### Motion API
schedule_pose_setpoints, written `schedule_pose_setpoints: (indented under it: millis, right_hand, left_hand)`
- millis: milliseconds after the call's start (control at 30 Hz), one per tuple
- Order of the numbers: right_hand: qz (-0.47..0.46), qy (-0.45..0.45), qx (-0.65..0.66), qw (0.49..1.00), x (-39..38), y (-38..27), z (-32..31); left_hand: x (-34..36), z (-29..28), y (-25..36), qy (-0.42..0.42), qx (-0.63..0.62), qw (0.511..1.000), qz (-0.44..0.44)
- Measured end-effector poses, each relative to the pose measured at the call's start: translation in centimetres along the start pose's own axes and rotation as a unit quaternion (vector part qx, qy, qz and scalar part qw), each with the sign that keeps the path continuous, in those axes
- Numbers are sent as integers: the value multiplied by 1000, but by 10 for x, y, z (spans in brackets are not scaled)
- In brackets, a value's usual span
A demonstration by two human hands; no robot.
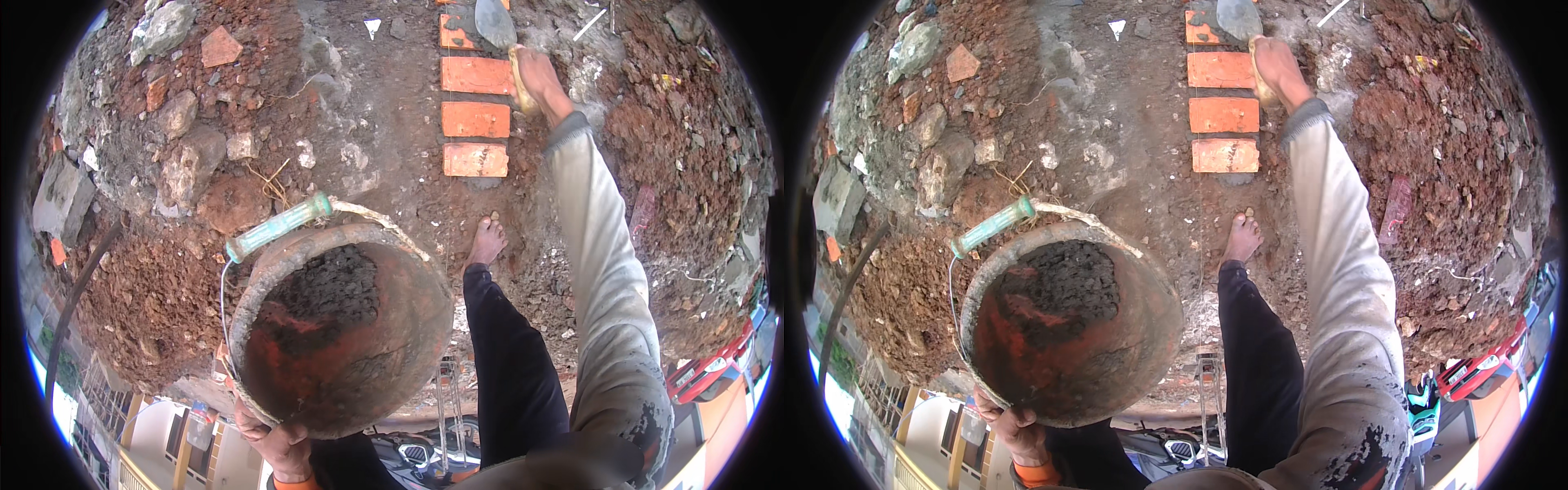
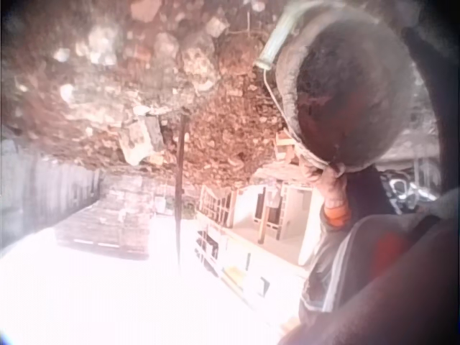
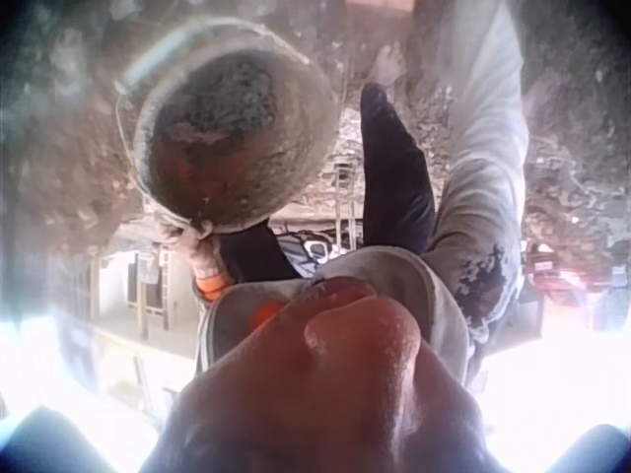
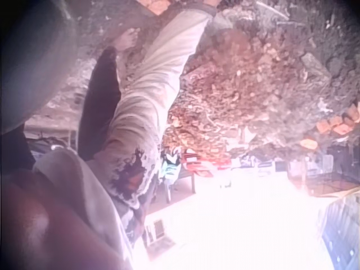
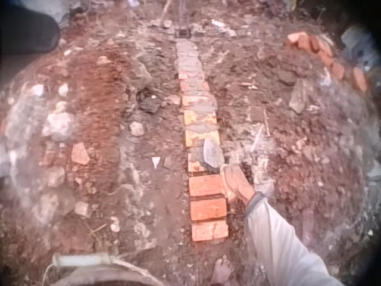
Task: The person scoops wet cement from a bucket using a trowel and spreads it on the ground. They then place red bricks onto the cement line, tapping them into position to form a straight row.
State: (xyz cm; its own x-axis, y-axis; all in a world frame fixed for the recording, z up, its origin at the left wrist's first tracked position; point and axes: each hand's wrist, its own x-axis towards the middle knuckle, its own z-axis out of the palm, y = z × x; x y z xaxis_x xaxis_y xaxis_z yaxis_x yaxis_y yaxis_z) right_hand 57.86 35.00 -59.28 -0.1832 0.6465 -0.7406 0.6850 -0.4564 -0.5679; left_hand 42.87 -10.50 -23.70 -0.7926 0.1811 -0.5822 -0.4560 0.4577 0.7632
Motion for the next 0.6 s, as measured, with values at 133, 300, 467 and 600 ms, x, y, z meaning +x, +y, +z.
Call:
schedule_pose_setpoints:
  millis: [133,300,467,600]
  right_hand:
    - [-9,18,-19,1000,16,17,33]
    - [-80,56,-392,915,7,30,17]
    - [-62,-6,-328,943,-26,46,2]
    - [-135,176,-366,904,-34,63,-8]
  left_hand:
    - [4,14,3,-12,-4,1000,-18]
    - [6,9,2,-32,12,999,-12]
    - [0,8,7,2,14,999,-37]
    - [0,2,5,-22,-9,1000,-20]
